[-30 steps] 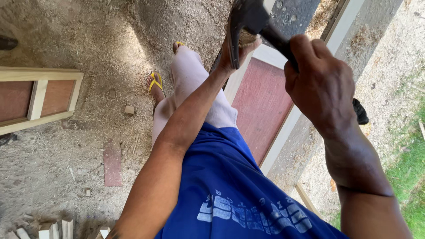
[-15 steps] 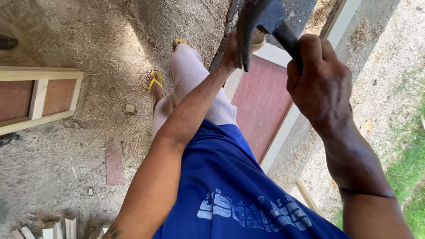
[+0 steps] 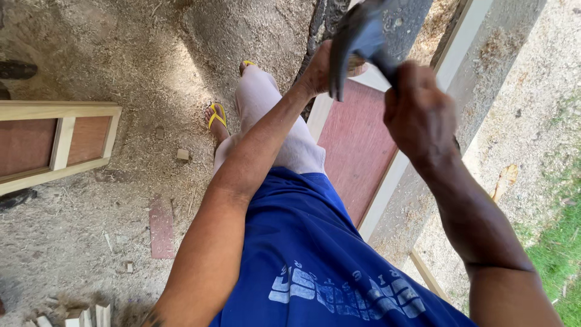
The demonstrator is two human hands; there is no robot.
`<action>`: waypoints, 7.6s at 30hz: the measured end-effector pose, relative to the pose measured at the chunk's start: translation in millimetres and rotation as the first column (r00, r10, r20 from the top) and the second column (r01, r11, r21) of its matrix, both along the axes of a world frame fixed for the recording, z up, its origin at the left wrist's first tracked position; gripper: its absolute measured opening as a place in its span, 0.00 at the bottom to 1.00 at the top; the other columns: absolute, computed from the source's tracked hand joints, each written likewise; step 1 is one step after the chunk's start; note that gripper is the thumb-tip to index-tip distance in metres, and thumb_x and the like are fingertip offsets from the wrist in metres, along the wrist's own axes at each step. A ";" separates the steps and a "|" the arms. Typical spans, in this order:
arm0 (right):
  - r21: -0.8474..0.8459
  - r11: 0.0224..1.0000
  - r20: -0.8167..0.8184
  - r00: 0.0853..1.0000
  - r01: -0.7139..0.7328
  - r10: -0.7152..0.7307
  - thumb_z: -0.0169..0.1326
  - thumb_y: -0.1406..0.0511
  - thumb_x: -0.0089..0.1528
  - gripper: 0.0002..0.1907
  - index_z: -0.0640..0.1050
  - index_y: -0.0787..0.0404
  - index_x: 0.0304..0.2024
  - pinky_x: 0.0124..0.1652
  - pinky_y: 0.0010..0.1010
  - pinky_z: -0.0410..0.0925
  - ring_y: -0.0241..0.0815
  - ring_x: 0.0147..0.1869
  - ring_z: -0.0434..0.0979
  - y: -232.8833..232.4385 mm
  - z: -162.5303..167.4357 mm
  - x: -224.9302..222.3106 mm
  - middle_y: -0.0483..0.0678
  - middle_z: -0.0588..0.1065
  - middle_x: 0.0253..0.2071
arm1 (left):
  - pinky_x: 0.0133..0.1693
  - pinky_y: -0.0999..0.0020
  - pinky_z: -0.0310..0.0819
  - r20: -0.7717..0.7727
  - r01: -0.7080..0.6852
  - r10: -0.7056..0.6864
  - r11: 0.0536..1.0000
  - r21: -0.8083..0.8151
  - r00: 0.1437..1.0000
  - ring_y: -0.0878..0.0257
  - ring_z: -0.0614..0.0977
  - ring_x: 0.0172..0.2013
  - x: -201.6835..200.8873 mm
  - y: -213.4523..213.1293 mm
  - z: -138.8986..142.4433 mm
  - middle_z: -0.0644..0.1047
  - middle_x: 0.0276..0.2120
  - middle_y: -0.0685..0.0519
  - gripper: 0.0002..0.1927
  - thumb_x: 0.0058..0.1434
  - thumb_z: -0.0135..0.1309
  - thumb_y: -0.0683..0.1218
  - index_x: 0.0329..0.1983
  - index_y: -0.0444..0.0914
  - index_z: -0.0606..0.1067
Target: The person uses a claw hammer to drive nails into light wooden frame assemblies at an outdoor workbench, repositioning the frames and reaching for nails as they work. Later they hold a small wood block in one hand while hammering, appearing to drive or set nails on a frame laid across the work area.
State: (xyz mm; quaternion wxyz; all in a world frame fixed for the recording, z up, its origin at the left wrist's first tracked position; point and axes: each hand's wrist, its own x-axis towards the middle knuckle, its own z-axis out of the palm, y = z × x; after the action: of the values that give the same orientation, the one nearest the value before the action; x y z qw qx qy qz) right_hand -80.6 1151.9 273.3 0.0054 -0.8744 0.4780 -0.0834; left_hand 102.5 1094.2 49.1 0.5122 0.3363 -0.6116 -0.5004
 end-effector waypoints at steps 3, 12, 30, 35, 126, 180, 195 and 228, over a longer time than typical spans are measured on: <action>0.161 0.987 -0.066 0.998 0.010 0.001 0.56 0.70 0.69 0.09 0.67 0.62 0.44 0.15 0.31 0.60 0.36 0.20 0.64 -3.3 -9.9 6.4 0.48 0.69 0.29 | 0.46 0.63 0.81 -0.093 -0.057 0.053 0.998 -0.036 0.994 0.63 0.82 0.41 -10.8 -1.6 2.3 0.80 0.41 0.57 0.16 0.63 0.66 0.46 0.50 0.38 0.74; 0.112 0.992 0.064 0.996 0.059 -0.067 0.56 0.72 0.70 0.10 0.67 0.61 0.47 0.17 0.34 0.63 0.41 0.22 0.70 5.7 6.2 -7.3 0.50 0.72 0.32 | 0.26 0.70 0.72 -0.053 -0.309 0.309 0.951 0.003 0.950 0.68 0.77 0.24 -28.5 -9.2 5.0 0.74 0.22 0.57 0.12 0.65 0.58 0.51 0.31 0.39 0.75; 0.207 0.978 0.113 0.992 0.032 -0.057 0.54 0.71 0.71 0.09 0.67 0.59 0.46 0.19 0.32 0.63 0.37 0.23 0.69 0.2 0.4 -6.0 0.45 0.68 0.27 | 0.28 0.67 0.76 -0.288 -0.220 0.307 0.929 0.296 0.907 0.68 0.77 0.25 9.4 -3.1 -5.8 0.76 0.25 0.57 0.09 0.73 0.52 0.44 0.37 0.37 0.77; 0.183 0.983 0.173 0.984 0.003 -0.035 0.55 0.71 0.72 0.09 0.67 0.59 0.47 0.21 0.32 0.65 0.37 0.26 0.71 -1.5 11.0 -2.7 0.45 0.69 0.29 | 0.27 0.70 0.79 -0.320 -0.106 0.222 0.934 0.340 0.921 0.72 0.80 0.27 11.9 -3.5 1.0 0.78 0.26 0.58 0.04 0.68 0.52 0.42 0.37 0.39 0.77; 0.584 0.637 0.119 0.724 0.503 -0.680 0.64 0.60 0.63 0.13 0.78 0.61 0.43 0.34 0.40 0.69 0.45 0.31 0.79 -24.3 -12.2 136.8 0.51 0.78 0.28 | 0.33 0.69 0.69 -0.297 -0.150 0.265 0.921 0.361 0.917 0.69 0.73 0.28 139.1 -11.6 38.7 0.71 0.26 0.59 0.11 0.61 0.63 0.41 0.30 0.39 0.71; 0.642 0.531 0.272 0.483 0.553 -0.832 0.62 0.58 0.63 0.14 0.79 0.62 0.43 0.39 0.42 0.71 0.44 0.36 0.79 -438.2 62.6 211.6 0.52 0.79 0.35 | 0.38 0.58 0.85 -0.204 0.034 0.035 0.945 0.327 0.978 0.59 0.86 0.36 212.3 -479.1 171.4 0.76 0.32 0.52 0.08 0.58 0.58 0.45 0.37 0.37 0.75; 0.467 0.654 0.311 0.582 0.595 -0.752 0.65 0.58 0.63 0.16 0.79 0.64 0.41 0.35 0.38 0.69 0.46 0.33 0.78 -490.2 74.5 155.9 0.52 0.77 0.30 | 0.38 0.65 0.85 -0.355 -0.018 0.116 0.963 0.268 0.928 0.67 0.81 0.31 185.4 -506.8 179.4 0.74 0.25 0.59 0.13 0.61 0.65 0.48 0.28 0.40 0.73; 0.621 0.656 0.376 0.571 0.430 -0.730 0.64 0.61 0.67 0.10 0.78 0.59 0.38 0.29 0.27 0.64 0.31 0.29 0.71 -581.9 16.3 -68.9 0.40 0.74 0.26 | 0.40 0.64 0.71 0.273 -0.096 0.106 0.994 -0.049 0.956 0.63 0.75 0.31 -27.2 -612.6 44.7 0.73 0.28 0.57 0.13 0.66 0.64 0.48 0.32 0.39 0.73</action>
State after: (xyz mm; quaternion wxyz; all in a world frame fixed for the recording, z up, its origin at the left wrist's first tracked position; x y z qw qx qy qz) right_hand -149.5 570.0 289.6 0.3352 -0.5565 0.7231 -0.2349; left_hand 75.3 481.6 93.8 0.4531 0.4241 -0.6676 -0.4112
